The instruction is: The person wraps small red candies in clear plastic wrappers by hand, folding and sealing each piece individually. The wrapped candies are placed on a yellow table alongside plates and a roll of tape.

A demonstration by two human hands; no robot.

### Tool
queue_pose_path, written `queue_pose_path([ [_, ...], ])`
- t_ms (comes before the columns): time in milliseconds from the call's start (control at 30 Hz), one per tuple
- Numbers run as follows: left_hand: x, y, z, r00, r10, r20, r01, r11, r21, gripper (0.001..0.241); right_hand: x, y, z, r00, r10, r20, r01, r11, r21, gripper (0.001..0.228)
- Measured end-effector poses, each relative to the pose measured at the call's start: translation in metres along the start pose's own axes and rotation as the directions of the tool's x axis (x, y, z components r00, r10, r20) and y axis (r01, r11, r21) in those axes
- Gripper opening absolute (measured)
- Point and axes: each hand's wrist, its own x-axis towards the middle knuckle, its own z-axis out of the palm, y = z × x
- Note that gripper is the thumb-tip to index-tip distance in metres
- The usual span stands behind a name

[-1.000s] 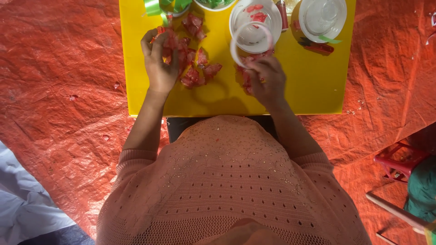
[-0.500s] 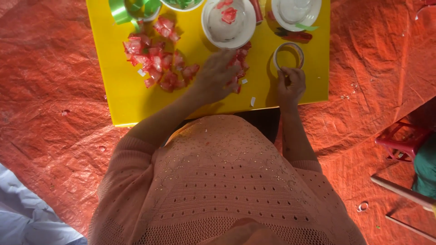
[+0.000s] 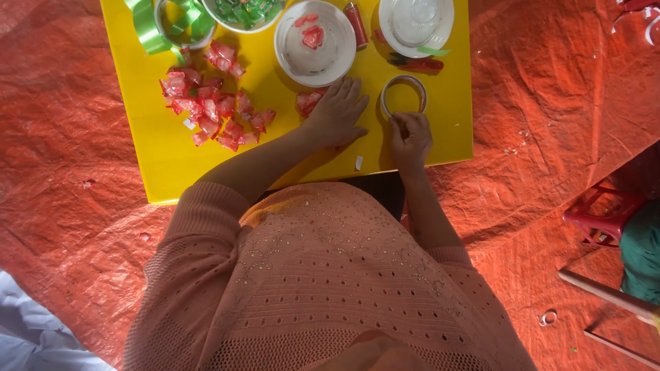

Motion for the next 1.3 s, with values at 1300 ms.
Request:
queue_pose_path([
  [1300, -0.083, -0.019, 0.083, 0.876, 0.15, -0.458, -0.123, 0.988, 0.088, 0.021, -0.004, 0.003, 0.004, 1.0, 0.0, 0.031, 0.0, 1.0, -0.003, 0.005],
])
